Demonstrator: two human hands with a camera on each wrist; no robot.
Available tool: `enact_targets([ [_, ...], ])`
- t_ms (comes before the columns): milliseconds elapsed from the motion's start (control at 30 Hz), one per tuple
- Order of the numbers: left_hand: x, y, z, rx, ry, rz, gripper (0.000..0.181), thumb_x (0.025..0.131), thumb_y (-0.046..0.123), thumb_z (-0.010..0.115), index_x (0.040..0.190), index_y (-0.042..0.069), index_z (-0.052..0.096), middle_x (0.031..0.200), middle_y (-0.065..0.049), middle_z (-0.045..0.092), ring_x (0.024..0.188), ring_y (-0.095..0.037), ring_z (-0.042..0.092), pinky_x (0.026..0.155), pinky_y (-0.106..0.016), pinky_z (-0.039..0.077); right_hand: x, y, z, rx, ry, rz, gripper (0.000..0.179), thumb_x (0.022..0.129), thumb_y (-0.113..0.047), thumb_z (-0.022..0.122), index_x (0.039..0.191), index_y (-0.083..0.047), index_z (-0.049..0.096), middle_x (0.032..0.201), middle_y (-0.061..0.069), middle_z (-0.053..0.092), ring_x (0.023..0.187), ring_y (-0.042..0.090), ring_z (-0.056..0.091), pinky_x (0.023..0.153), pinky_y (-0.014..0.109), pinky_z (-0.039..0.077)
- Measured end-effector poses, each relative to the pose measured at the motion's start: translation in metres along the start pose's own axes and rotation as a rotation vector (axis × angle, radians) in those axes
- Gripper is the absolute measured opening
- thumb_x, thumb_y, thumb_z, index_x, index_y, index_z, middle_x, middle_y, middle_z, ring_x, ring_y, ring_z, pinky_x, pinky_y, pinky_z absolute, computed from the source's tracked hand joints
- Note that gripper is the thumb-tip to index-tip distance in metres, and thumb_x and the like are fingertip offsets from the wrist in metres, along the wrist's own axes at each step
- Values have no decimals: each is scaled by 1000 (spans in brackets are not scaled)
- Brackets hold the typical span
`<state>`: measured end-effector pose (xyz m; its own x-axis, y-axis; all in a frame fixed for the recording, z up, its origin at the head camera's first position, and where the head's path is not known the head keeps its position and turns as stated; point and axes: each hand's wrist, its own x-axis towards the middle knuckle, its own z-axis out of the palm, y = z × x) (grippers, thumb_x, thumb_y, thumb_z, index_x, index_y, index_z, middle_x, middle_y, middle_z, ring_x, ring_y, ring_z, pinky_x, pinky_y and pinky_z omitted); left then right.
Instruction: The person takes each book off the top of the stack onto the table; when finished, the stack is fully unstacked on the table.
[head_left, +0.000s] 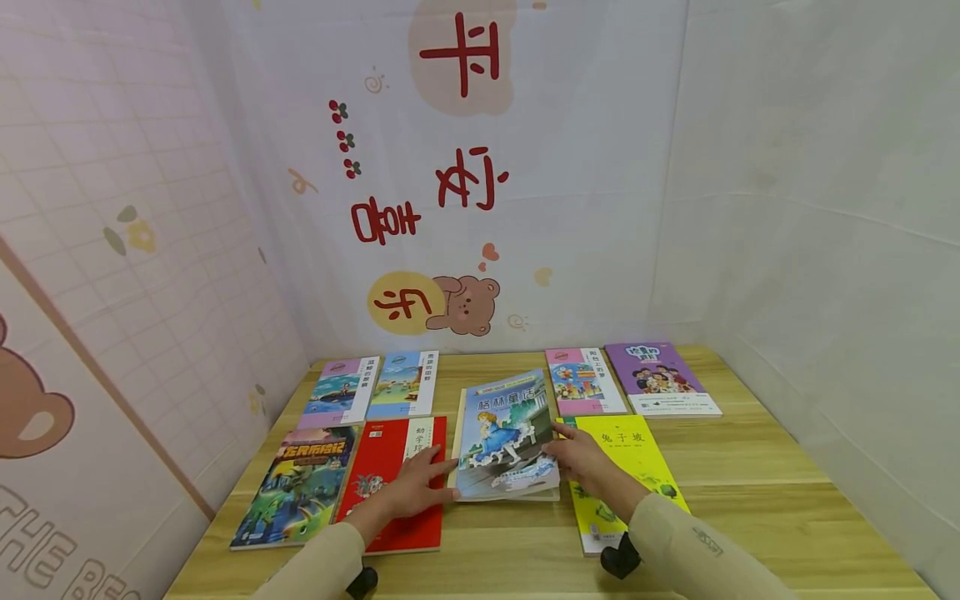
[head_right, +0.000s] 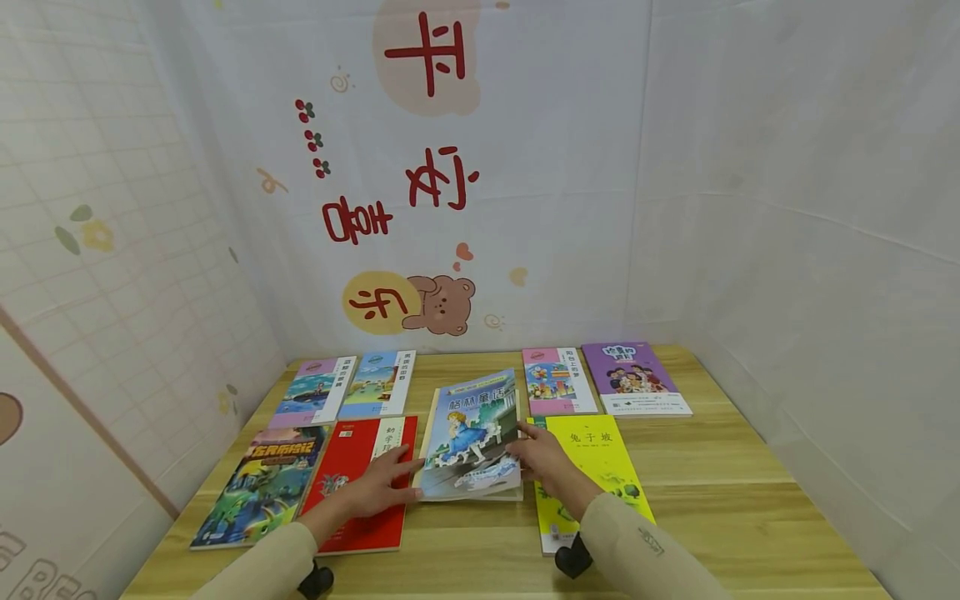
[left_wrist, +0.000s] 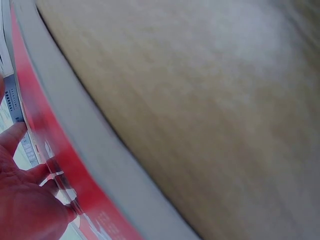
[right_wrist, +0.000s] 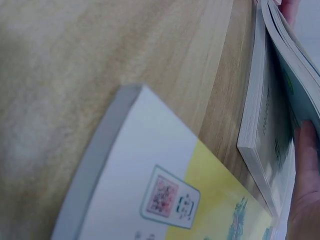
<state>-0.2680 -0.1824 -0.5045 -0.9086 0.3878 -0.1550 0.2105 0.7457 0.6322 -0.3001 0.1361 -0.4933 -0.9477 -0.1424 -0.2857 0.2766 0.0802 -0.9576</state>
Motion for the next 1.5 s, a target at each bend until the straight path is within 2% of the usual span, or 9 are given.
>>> enact_targets([
  [100, 1, 0, 1, 3, -1, 9, 65, 91, 40, 71, 147, 17, 50, 159, -20, 22, 144, -47, 14, 110, -70, 18, -1, 1, 0, 2, 0, -4, 70, 93, -7, 62, 155, -4, 29, 130, 24, 59, 96, 29, 67, 81, 45, 58],
  [433, 0, 2, 1, -1, -6, 34, 65, 90, 41, 71, 147, 18, 50, 159, -20, 22, 144, -47, 14, 110, -70, 16, -6, -1, -1, 1, 47, -15, 67, 92, -4, 62, 153, -5, 34, 137, 24, 55, 98, 29, 66, 81, 44, 57],
  [633, 0, 0, 1, 9, 2, 49, 60, 93, 37, 68, 147, 16, 50, 158, -22, 22, 144, -47, 13, 111, -70, 15, -11, -4, -7, 17, 58, -30, 66, 91, -3, 61, 153, -4, 35, 138, 26, 54, 98, 28, 66, 79, 43, 57],
  [933, 0, -2, 4, 27, 27, 26, 65, 94, 34, 68, 150, 14, 44, 158, -19, 24, 145, -45, 15, 111, -69, 17, -18, -7, -21, 50, 51, -32, 66, 93, -2, 58, 154, -3, 32, 142, 29, 48, 103, 32, 66, 82, 46, 57],
  [1367, 2, -1, 9, 79, 52, 6, 60, 93, 35, 69, 147, 17, 50, 157, -19, 26, 144, -45, 18, 110, -69, 22, -30, -12, -48, 50, 64, -52, 66, 95, -3, 57, 155, -3, 29, 142, 29, 49, 96, 28, 67, 79, 44, 58],
  [1500, 3, -3, 10, 100, 54, 20, 59, 93, 35, 69, 147, 19, 51, 157, -20, 26, 144, -45, 17, 112, -67, 17, -35, -14, -60, 62, 46, -73, 66, 96, -3, 55, 155, -1, 26, 140, 29, 50, 93, 25, 67, 77, 42, 58],
])
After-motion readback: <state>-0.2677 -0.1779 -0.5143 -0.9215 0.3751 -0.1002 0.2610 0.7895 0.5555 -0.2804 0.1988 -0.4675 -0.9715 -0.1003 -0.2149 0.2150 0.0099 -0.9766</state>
